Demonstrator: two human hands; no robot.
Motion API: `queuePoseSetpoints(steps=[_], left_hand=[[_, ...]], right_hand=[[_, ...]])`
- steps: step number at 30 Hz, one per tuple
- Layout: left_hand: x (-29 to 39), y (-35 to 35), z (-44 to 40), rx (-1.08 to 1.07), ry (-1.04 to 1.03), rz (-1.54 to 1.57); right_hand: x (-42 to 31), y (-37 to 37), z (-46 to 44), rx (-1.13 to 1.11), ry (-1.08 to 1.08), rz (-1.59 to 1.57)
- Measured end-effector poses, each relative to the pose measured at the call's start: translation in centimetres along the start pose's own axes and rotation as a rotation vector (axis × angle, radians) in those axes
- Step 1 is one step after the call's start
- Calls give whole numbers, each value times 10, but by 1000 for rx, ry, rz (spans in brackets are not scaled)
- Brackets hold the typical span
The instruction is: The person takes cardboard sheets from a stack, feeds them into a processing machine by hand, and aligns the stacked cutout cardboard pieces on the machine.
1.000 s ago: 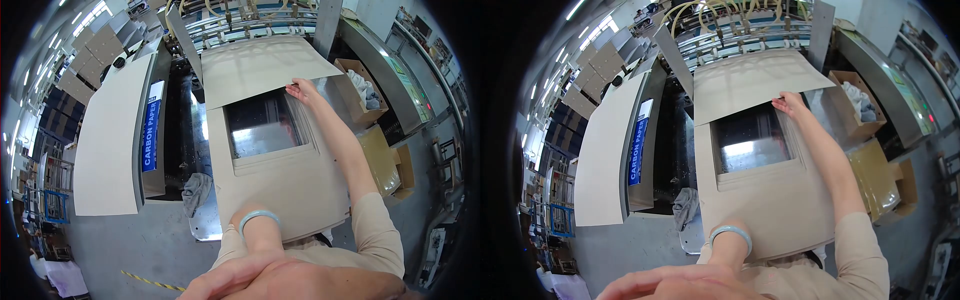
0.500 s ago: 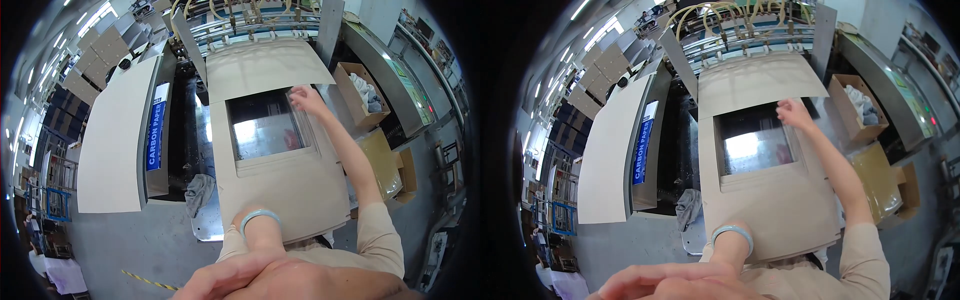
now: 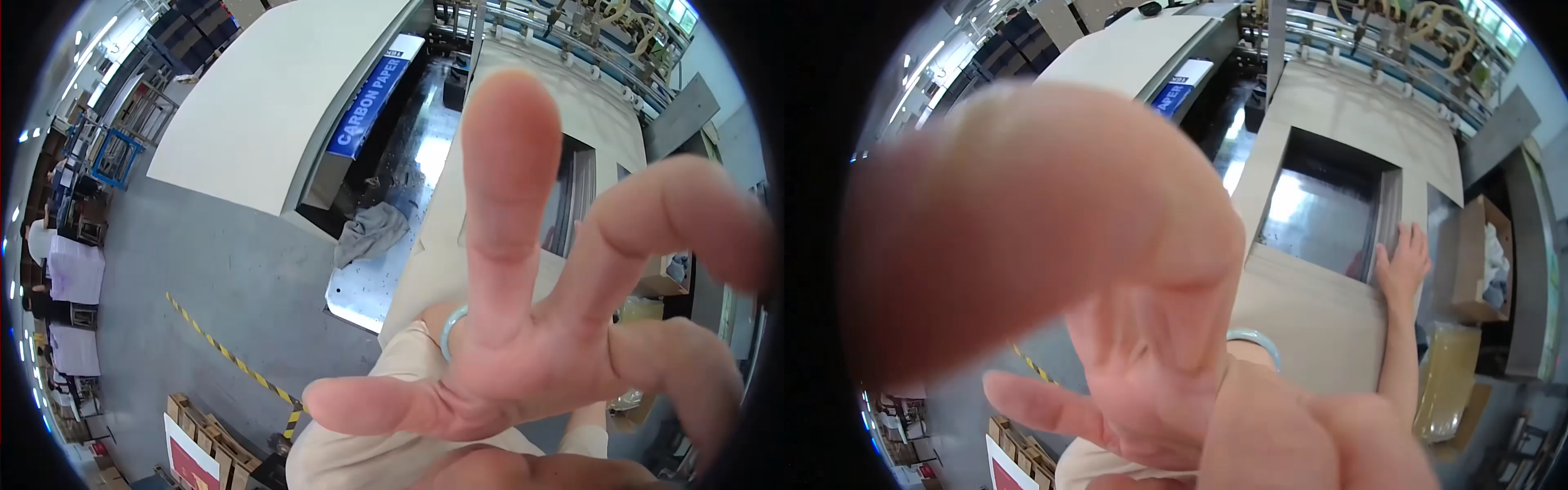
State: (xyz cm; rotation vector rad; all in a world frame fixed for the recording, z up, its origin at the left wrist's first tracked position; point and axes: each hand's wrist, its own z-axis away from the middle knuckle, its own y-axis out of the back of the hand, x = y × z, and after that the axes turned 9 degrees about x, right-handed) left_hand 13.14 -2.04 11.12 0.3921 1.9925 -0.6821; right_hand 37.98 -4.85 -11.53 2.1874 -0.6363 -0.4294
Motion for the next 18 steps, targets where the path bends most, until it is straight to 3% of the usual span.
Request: queuePoseSetpoints(steps=[7, 11, 12, 16, 18], left_hand=[[29, 9, -23, 129, 202, -138], [29, 38, 15, 139, 282, -205], [48, -11, 23, 148, 297, -218], [69, -2, 19, 143, 372, -139], [74, -13, 25, 216, 389, -273]], right_hand=[[2, -2, 1, -31, -61, -34], [3, -1, 4, -14, -38, -85], [4, -3, 6, -10, -32, -89], [1, -2, 6, 145, -18, -89], [13, 7, 17, 24, -2, -94]])
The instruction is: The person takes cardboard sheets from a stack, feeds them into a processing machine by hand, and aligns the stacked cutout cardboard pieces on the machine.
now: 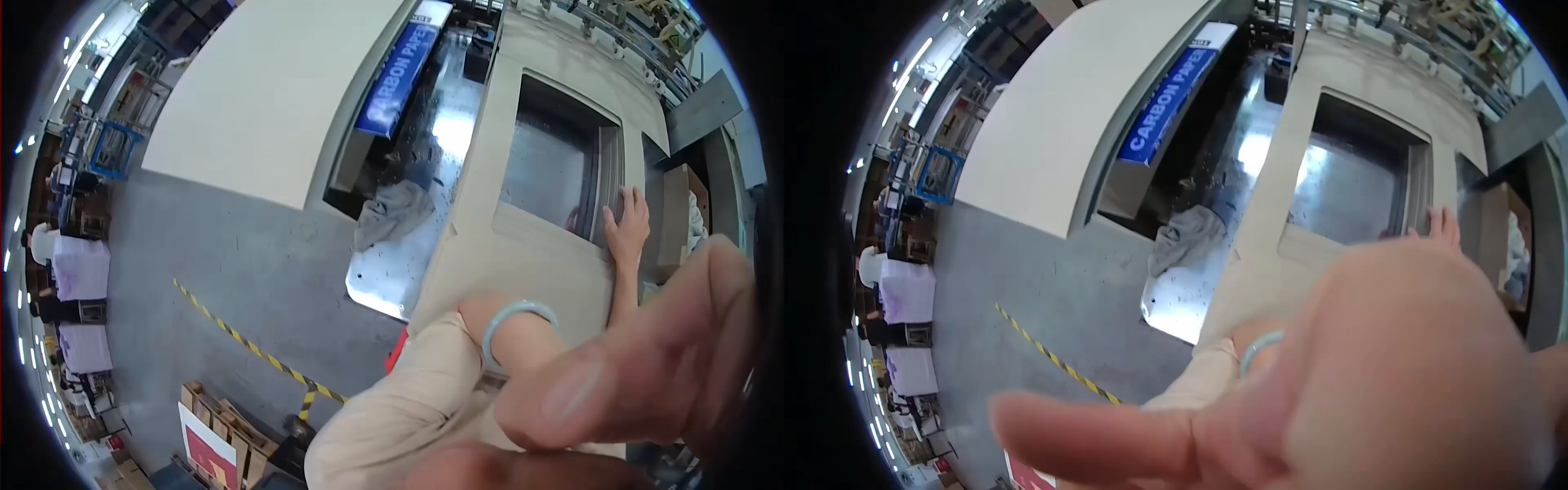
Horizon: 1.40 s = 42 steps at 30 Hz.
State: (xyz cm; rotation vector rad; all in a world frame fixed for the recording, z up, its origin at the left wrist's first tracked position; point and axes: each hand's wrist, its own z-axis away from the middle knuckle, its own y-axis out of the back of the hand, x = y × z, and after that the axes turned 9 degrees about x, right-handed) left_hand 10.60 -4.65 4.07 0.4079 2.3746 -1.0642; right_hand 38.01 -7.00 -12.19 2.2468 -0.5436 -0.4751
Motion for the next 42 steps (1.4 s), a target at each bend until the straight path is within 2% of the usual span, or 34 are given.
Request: queuePoseSetpoints(steps=[7, 11, 15, 17, 21, 23, 24, 25, 26, 27, 28, 29, 30, 31, 32, 33, 35, 36, 39, 42], left_hand=[[28, 23, -21, -4, 167, -26], [38, 24, -34, 102, 279, -54], [55, 26, -35, 178, 310, -29], [42, 36, -39, 136, 316, 18], [26, 31, -56, 58, 482, -85], [12, 30, -61, 54, 583, -97], [-2, 30, -58, 50, 629, -95], [-31, 34, -47, 56, 674, -92], [-102, 41, 0, 63, 715, -67], [-128, 56, -17, 81, 746, -23], [-141, 64, -37, 90, 789, 20], [-135, 59, -60, 109, 846, 59], [-96, 40, -76, 117, 901, 93], [-103, 31, -75, 103, 954, 119], [-108, 35, -78, 96, 958, 152], [-107, 45, -85, 61, 936, -6], [-108, 65, -97, -5, 884, -330], [-116, 71, -96, -13, 815, -626], [-117, 88, -91, 30, 938, -684], [-76, 104, -77, -251, 1172, -1275]], right_hand=[[22, -28, -22, -37, -7, 229], [21, 2, 16, -188, 23, 306], [42, 30, -1, -294, 124, 421], [44, 27, -33, -275, 167, 459], [19, 7, -37, -366, 246, 455], [14, -2, -30, -228, 133, 201], [18, -4, -29, -225, 123, 222], [27, -9, -26, -384, 251, 397], [48, -15, -22, -544, 372, 589], [24, -25, -11, -68, 7, 120], [35, -30, -11, 19, 109, 74], [36, -9, -8, 56, 405, 352], [36, 5, -7, 76, 710, 617], [31, 4, -9, 70, 693, 656], [26, -5, -15, -15, 255, 204], [23, -8, -23, -73, -179, -258], [22, 1, -24, 0, -271, -311], [26, 6, -19, 36, -359, -384], [36, 52, -7, -40, -453, -339], [62, 85, 19, -147, -497, -225]])
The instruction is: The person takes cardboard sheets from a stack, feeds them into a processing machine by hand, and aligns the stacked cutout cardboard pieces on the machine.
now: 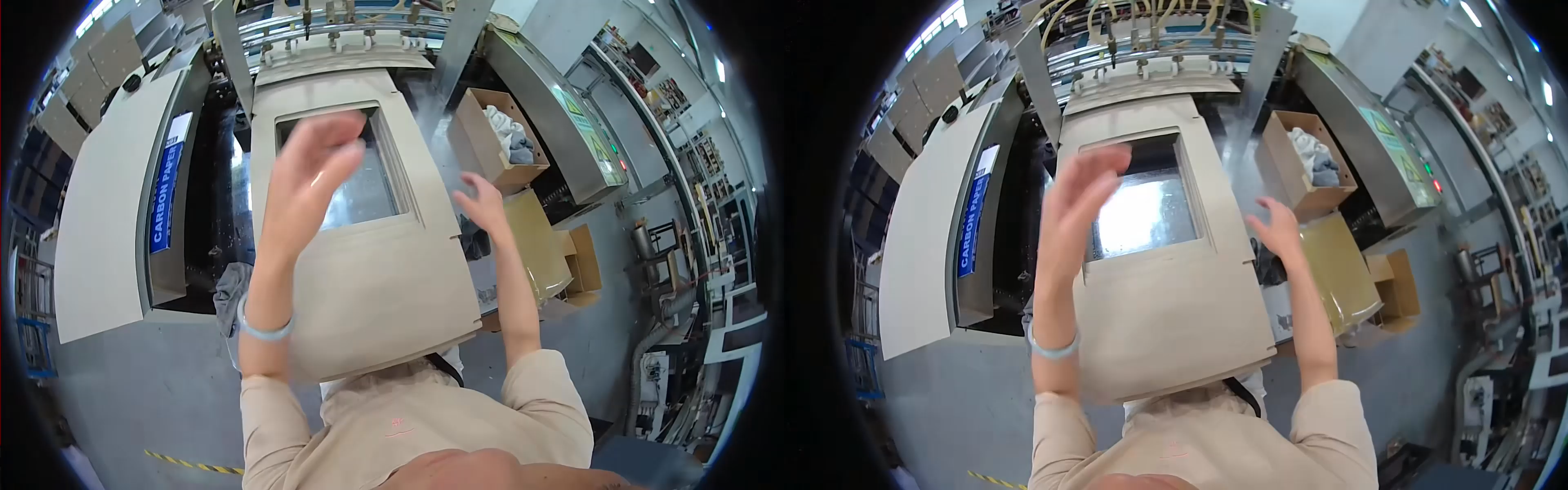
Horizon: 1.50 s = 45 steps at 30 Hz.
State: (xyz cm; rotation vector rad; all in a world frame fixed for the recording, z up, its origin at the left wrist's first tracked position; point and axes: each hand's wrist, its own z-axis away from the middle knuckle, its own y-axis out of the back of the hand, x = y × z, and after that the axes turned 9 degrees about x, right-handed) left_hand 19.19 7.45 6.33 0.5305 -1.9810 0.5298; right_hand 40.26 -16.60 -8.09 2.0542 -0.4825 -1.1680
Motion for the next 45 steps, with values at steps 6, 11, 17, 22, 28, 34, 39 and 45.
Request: queuePoseSetpoints(steps=[6, 11, 17, 22, 28, 34, 39, 45], left_hand=[[-53, 83, 79, 243, 14, -744], [-89, 174, 145, 363, -76, -1371], [-157, 220, 203, 332, 42, -1670], [-160, 231, 199, 256, 187, -1662], [-123, 197, 184, 336, 75, -1469], [-103, 134, 178, 342, 80, -1044], [-94, 91, 186, 92, 58, -1470], [-88, 92, 184, 82, 97, -1449]], right_hand=[[58, 10, 68, 71, 118, 349], [70, -1, 81, 160, 189, 317], [79, -19, 83, 218, 158, 285], [74, -13, 79, 127, 111, 317], [33, 7, 70, 248, 188, 249], [-9, -5, 63, -77, -228, -221], [-24, -17, 66, -76, -114, -112], [-34, -10, 58, 253, 336, 39]])
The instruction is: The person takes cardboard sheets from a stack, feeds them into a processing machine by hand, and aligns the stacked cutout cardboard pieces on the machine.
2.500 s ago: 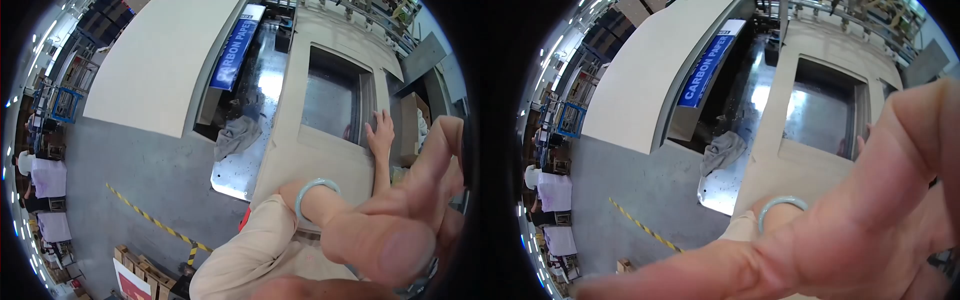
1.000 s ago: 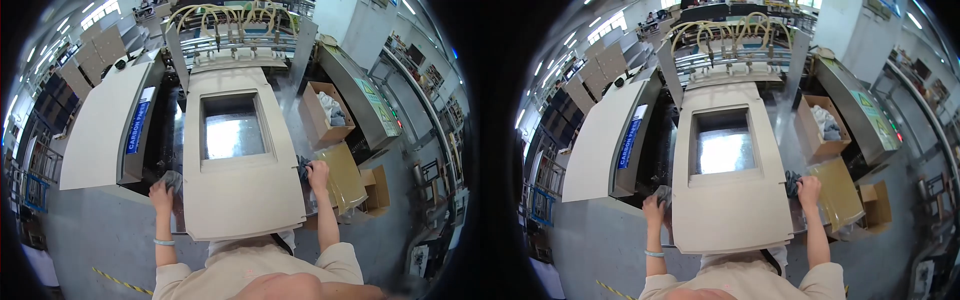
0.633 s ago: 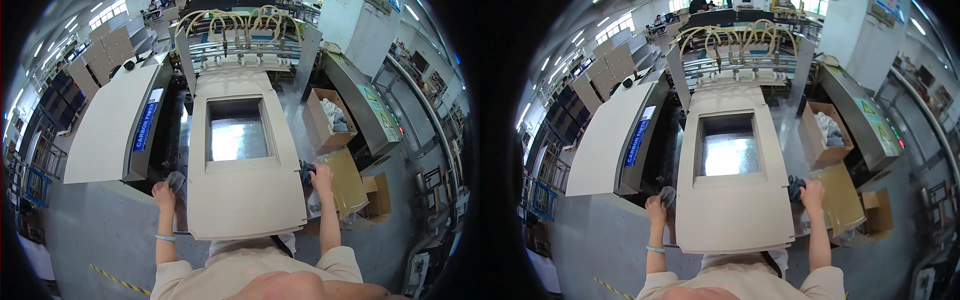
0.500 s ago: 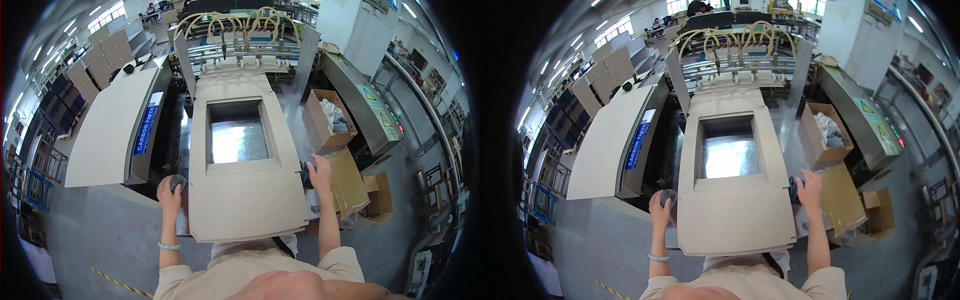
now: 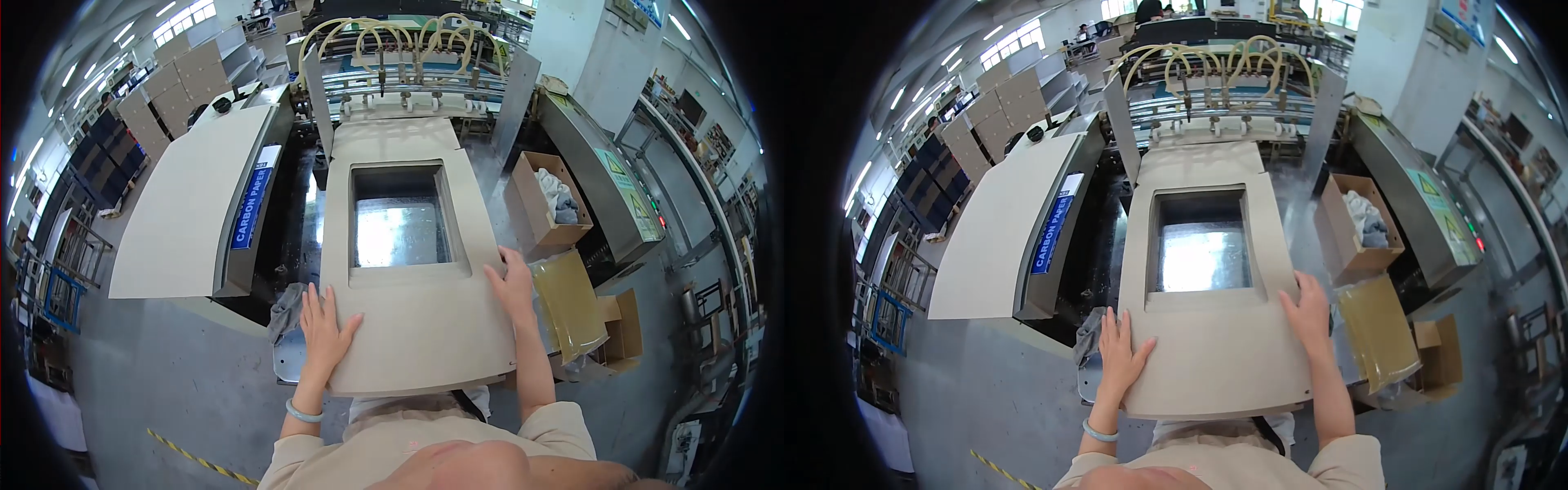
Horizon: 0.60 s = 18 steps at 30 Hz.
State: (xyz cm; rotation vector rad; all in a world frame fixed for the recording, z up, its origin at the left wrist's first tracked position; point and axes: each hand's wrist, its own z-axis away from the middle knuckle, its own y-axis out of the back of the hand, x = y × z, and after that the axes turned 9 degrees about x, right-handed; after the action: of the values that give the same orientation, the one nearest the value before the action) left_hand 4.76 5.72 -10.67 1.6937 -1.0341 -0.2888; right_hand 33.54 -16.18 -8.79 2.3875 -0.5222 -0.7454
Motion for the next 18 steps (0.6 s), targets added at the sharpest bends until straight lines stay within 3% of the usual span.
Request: queuePoseSetpoints(steps=[4, 10, 15, 18], left_hand=[[-15, -6, -6, 48, 274, 381], [-24, 16, -25, -41, 316, 422], [-23, 27, -50, 91, 388, 787], [-26, 28, -73, -19, 638, 949]], right_hand=[[0, 16, -25, -349, -689, -477], [33, -9, -16, -305, -657, -488], [16, -7, -30, -229, -665, -507], [12, -10, -41, -201, -523, -397]])
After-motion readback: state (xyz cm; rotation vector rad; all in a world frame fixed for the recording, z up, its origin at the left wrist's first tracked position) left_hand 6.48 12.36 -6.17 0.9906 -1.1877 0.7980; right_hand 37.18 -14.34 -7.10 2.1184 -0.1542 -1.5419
